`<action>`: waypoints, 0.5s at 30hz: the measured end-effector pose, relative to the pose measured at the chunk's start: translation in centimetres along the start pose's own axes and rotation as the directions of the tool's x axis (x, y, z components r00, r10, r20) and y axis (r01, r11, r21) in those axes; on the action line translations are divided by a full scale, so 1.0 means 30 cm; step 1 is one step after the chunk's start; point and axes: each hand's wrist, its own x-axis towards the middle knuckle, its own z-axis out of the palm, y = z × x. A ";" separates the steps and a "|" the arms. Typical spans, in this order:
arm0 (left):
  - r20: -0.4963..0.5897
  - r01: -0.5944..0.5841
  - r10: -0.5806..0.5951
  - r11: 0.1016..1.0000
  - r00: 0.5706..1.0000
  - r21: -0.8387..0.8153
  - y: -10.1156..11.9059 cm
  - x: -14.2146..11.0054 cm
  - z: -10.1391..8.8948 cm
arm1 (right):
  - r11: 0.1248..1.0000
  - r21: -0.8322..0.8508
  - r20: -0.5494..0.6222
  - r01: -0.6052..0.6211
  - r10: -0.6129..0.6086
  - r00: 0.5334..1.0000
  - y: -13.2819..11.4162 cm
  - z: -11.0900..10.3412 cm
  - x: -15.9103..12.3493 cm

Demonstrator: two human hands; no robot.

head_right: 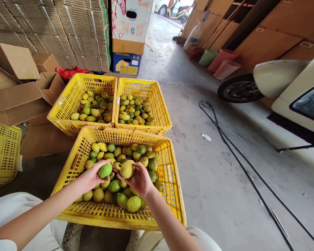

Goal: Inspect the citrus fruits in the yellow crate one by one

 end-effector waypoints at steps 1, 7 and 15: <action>-0.012 0.008 -0.008 1.000 1.000 -0.014 0.003 0.000 0.002 | 1.000 0.013 0.014 0.000 0.000 1.000 0.001 0.002 0.002; -0.080 0.036 -0.044 0.995 0.996 -0.095 0.022 -0.001 0.015 | 0.998 -0.030 -0.110 0.046 -0.049 0.993 0.006 0.011 0.009; 0.040 0.027 -0.028 0.999 0.999 0.023 0.001 -0.005 0.001 | 0.983 -0.156 -0.059 0.095 -0.105 0.993 0.020 0.000 0.008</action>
